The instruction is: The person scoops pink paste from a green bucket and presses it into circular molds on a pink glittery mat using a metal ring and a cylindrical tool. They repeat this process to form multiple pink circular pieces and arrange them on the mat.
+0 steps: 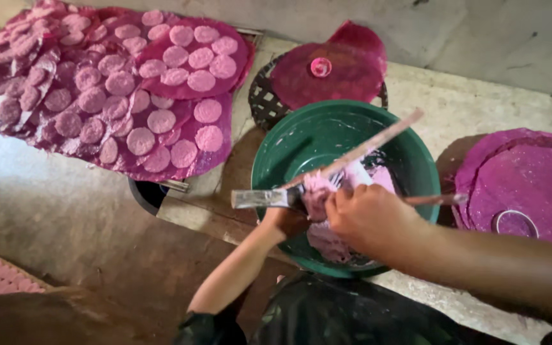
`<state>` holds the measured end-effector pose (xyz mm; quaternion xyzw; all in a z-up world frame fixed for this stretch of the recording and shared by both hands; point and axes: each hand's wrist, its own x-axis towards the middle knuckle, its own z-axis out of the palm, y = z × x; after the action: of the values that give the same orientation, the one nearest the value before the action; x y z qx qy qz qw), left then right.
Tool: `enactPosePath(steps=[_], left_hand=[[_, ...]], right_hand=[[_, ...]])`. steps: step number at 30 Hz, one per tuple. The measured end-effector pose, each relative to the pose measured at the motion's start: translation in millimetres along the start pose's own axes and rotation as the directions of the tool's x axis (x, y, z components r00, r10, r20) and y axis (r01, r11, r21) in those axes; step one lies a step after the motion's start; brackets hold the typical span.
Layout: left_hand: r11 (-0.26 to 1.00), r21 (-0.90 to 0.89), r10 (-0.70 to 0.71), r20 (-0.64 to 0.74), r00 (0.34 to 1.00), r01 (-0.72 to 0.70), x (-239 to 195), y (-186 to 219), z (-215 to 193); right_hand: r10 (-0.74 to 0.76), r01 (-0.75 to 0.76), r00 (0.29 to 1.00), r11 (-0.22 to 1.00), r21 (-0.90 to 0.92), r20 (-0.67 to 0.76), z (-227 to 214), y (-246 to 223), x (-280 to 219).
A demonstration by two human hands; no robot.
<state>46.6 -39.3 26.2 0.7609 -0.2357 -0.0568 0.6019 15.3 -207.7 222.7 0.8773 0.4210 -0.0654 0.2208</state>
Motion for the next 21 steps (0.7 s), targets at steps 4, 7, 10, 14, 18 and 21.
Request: enactPosePath(steps=[4, 7, 10, 14, 18, 21], left_hand=[[0.943, 0.305, 0.142, -0.012, 0.990, -0.132, -7.5, 3.6, -15.3], [0.792, 0.590, 0.215, -0.033, 0.976, -0.154, -3.6, 12.7, -44.0], [0.745, 0.664, 0.070, 0.010, 0.997, -0.059, 2.5, 21.8, -41.9], [0.761, 0.649, 0.030, -0.030, 0.999, -0.003, 9.3, 23.2, -14.8], [0.868, 0.496, 0.144, -0.184, 0.972, -0.034, 6.3, 14.6, -27.1], [0.993, 0.120, 0.052, -0.414, 0.909, -0.002, 5.7, 9.7, -41.2]], right_hand=[[0.096, -0.083, 0.994, 0.965, 0.247, -0.044, 13.9, 10.8, -32.1], [0.185, -0.208, 0.969, 0.968, 0.141, 0.161, 6.7, 29.3, -71.4], [0.186, -0.183, 0.982, 0.971, 0.155, -0.005, 10.2, 17.5, -53.3], [0.134, -0.139, 0.984, 0.990, -0.038, -0.114, 34.1, -16.3, 0.3], [0.186, -0.159, 0.969, 0.974, 0.164, -0.161, 29.2, 1.1, -32.4], [0.477, -0.489, 0.871, 0.811, 0.320, 0.122, 20.9, 18.3, -69.1]])
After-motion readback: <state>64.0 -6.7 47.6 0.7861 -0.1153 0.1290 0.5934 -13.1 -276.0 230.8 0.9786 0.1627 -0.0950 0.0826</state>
